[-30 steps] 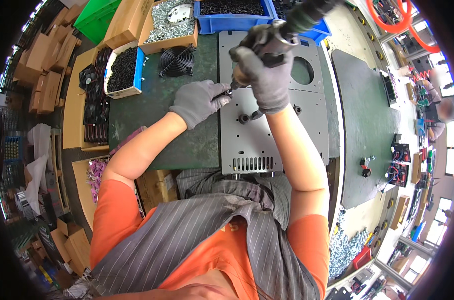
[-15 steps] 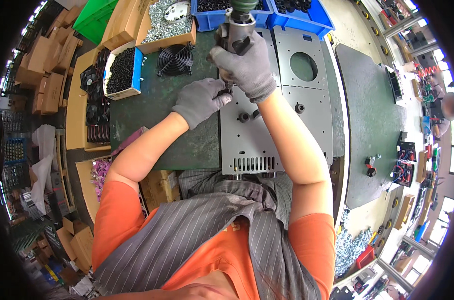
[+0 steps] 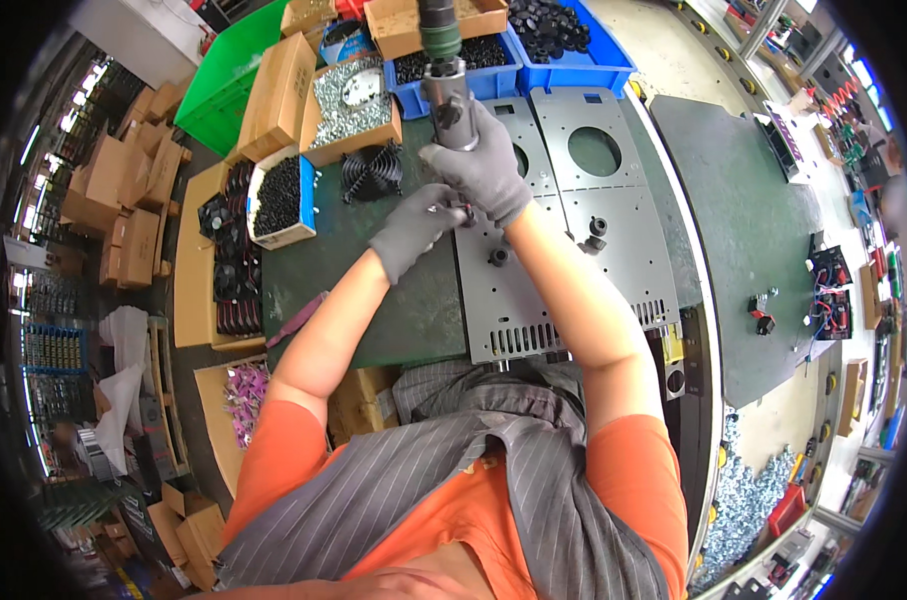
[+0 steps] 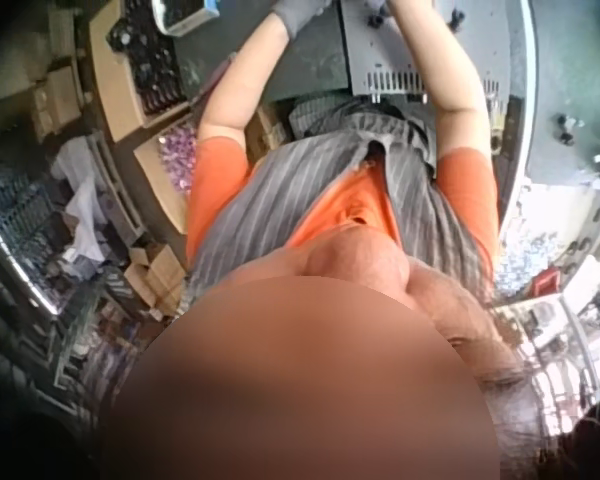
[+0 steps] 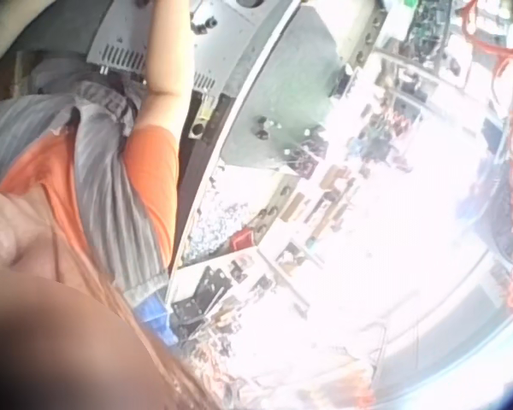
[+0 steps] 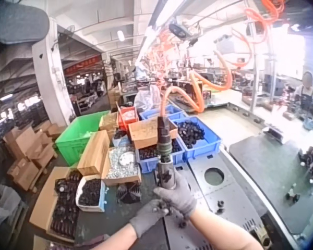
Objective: The recorder is assembling metal casings for solar inverters, attaching fans and screw-on components using an electric screwdriver.
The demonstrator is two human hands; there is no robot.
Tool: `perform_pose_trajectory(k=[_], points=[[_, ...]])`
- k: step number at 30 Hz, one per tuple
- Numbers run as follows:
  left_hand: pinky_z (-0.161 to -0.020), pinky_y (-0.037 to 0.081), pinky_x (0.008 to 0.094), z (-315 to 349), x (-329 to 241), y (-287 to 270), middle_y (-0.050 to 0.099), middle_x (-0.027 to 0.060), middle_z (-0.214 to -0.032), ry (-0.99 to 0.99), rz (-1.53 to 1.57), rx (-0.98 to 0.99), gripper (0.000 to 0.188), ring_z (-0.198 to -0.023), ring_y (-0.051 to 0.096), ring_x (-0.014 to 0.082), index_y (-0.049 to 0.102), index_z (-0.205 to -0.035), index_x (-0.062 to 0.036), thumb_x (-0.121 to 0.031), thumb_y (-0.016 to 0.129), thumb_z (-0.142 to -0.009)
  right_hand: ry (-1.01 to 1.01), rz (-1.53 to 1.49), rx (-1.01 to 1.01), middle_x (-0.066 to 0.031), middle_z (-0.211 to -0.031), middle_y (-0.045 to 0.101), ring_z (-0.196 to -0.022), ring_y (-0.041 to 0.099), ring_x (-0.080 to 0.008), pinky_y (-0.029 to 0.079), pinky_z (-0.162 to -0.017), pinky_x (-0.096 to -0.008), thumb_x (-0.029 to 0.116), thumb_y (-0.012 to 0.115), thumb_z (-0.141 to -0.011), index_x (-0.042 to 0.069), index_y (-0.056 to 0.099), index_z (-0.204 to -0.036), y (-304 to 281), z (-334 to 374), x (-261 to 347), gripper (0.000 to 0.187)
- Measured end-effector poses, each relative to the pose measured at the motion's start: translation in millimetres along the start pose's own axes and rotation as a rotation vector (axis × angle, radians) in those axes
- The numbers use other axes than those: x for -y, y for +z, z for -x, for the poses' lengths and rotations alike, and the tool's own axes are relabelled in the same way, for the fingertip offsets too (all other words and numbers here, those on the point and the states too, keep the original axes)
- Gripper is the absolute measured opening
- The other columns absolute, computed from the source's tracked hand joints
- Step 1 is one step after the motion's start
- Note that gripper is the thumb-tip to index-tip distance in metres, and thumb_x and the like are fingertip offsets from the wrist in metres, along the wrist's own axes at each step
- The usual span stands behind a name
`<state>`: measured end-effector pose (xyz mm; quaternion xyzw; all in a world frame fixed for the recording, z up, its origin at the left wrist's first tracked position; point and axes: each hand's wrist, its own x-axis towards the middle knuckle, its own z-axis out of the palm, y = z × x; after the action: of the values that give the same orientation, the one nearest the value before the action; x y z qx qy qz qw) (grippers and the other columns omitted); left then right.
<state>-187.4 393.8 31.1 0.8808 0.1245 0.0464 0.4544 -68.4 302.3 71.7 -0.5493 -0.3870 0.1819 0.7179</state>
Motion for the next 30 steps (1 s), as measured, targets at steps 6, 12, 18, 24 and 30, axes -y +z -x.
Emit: perform_pose_trajectory(k=[6,12,18,24,30], points=[[-0.042,0.036,0.0163,23,14,-17,0.054,0.0025,-0.080,-0.537,1.694,0.083,0.026,-0.057,0.043,0.0075,0.052,-0.117,-0.0015,-0.013,0.046,-0.094,-0.090,-0.306,-0.184,-0.0100,-0.071,0.057,-0.053,0.057,-0.0159,0.048,-0.053,-0.0292,0.006,0.062,-0.072,-0.003,0.045,-0.105,-5,16,66,0.038],[-0.038,0.031,0.0164,42,-23,19,0.054,0.0040,-0.078,-0.406,1.542,0.120,0.026,-0.056,0.044,0.0092,0.053,-0.112,-0.0016,-0.021,0.048,-0.095,-0.237,-0.461,-0.274,-0.0115,-0.075,0.057,-0.061,0.059,-0.0218,0.050,-0.060,-0.0347,0.008,0.059,-0.074,-0.002,0.048,-0.108,-24,56,81,0.038],[-0.038,0.028,0.0186,57,-51,48,0.041,0.0004,-0.060,-0.296,1.566,0.386,0.037,-0.049,0.035,0.0086,0.051,-0.073,-0.0103,-0.042,0.055,-0.091,-0.313,-0.653,-0.174,-0.0094,-0.087,0.058,-0.070,0.059,-0.0246,0.050,-0.062,-0.0347,0.012,0.064,-0.073,0.009,0.045,-0.116,-39,96,89,0.046],[-0.036,0.026,0.0196,57,-63,71,0.033,-0.0015,-0.053,-0.367,1.746,0.627,0.045,-0.046,0.031,0.0087,0.046,-0.061,-0.0122,-0.046,0.051,-0.092,-0.366,-0.672,-0.109,-0.0083,-0.086,0.057,-0.068,0.058,-0.0246,0.050,-0.060,-0.0342,0.011,0.066,-0.074,0.013,0.044,-0.114,-49,119,104,0.046],[-0.036,0.027,0.0189,60,-86,78,0.034,-0.0017,-0.054,-0.428,1.684,0.567,0.048,-0.044,0.031,0.0080,0.042,-0.060,-0.0138,-0.049,0.048,-0.092,-0.413,-0.647,-0.090,-0.0077,-0.085,0.058,-0.069,0.059,-0.0246,0.050,-0.061,-0.0345,0.007,0.069,-0.072,0.014,0.044,-0.112,-58,127,103,0.048]])
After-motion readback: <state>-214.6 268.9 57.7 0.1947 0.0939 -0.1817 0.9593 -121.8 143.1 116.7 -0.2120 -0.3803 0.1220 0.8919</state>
